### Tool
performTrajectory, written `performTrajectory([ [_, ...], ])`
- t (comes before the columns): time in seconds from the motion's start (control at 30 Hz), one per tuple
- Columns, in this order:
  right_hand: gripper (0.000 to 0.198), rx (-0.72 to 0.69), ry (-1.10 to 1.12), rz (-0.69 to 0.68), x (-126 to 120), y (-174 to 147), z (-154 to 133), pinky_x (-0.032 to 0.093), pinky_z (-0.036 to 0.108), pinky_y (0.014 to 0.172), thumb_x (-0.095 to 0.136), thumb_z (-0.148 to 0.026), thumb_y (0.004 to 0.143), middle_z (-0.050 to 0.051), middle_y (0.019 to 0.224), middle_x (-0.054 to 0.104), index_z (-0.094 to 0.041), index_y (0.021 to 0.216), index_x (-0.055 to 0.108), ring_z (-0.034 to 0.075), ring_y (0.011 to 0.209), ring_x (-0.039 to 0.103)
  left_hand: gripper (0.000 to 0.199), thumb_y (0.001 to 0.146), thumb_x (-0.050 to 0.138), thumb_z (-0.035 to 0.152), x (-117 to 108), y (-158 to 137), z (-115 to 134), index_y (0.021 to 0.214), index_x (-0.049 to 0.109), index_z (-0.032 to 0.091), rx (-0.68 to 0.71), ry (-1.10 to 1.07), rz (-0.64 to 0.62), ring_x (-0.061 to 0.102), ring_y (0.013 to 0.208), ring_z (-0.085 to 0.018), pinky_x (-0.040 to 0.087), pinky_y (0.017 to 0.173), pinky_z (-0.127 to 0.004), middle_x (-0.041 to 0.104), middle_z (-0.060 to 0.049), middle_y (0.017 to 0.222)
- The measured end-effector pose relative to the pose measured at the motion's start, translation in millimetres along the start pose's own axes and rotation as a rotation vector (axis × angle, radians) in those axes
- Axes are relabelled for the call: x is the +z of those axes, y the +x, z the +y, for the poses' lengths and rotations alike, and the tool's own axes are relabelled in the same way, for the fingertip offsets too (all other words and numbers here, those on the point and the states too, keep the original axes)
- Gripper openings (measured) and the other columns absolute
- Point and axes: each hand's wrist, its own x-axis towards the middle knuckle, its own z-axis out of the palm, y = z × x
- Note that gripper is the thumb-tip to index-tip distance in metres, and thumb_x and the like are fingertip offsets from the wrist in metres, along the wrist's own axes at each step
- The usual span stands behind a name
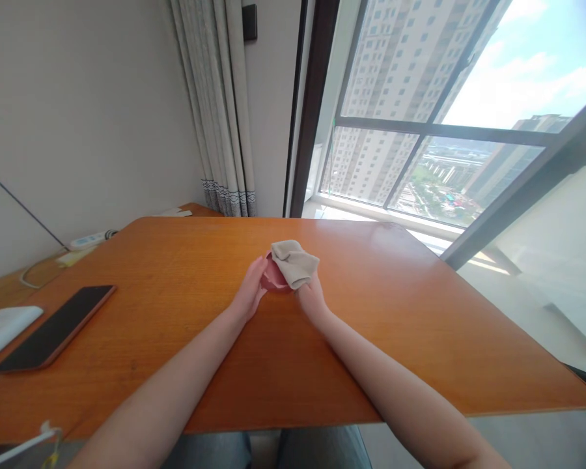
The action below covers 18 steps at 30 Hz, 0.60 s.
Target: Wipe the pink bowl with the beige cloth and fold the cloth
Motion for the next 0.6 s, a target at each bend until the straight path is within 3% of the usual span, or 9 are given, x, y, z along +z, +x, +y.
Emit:
performTrajectory([
  [0.07,0.035,0.049,0.106,0.045,-7.9,4.9,3.0,0.042,0.046,0.101,0.051,-0.033,0.084,0.009,0.121,0.061,-0.021,0.117,0.058,0.026,0.115,0.054,0.054,0.074,0.061,0.056,-4.2,0.2,-0.7,0.118,0.057,0.025,-0.097,0.070,-0.017,0.062,0.099,-0.023,0.051,0.076,-0.033,0.064,-0.007,0.114],
  [0.13,0.029,0.093,0.188,-0.008,-13.6,8.3,2.9,0.047,0.044,0.094,0.057,-0.037,0.080,0.008,0.111,0.066,-0.020,0.103,0.065,0.026,0.105,0.060,0.055,0.072,0.062,0.057,-7.5,1.1,-2.3,0.114,0.059,0.022,-0.164,0.153,-0.031,0.064,0.090,-0.023,0.051,0.068,-0.030,0.067,-0.008,0.106],
  [0.23,0.032,0.138,0.242,-0.083,-14.2,9.4,-0.8,0.048,0.042,0.093,0.058,-0.039,0.080,0.009,0.111,0.066,-0.019,0.104,0.064,0.025,0.103,0.061,0.050,0.069,0.067,0.051,-10.0,3.9,-5.7,0.106,0.063,0.018,-0.164,0.230,-0.003,0.063,0.080,-0.020,0.047,0.060,-0.025,0.068,-0.008,0.096],
  [0.4,0.052,0.080,0.178,0.019,-0.7,2.1,-5.9,0.034,0.045,0.107,0.056,-0.037,0.082,0.009,0.136,0.047,-0.022,0.130,0.045,0.025,0.128,0.043,0.047,0.072,0.064,0.052,-5.8,5.9,-4.0,0.104,0.062,0.018,-0.036,0.084,0.049,0.061,0.080,-0.018,0.045,0.058,-0.023,0.066,-0.006,0.096],
  [0.6,0.041,-0.006,0.032,0.024,13.5,-11.1,-17.6,0.022,0.049,0.113,0.053,-0.030,0.084,0.009,0.143,0.037,-0.025,0.124,0.051,0.026,0.140,0.021,0.049,0.067,0.072,0.044,-1.7,3.1,3.5,0.108,0.057,0.021,0.075,-0.003,0.126,0.058,0.071,-0.011,0.045,0.060,-0.021,0.064,-0.002,0.092],
])
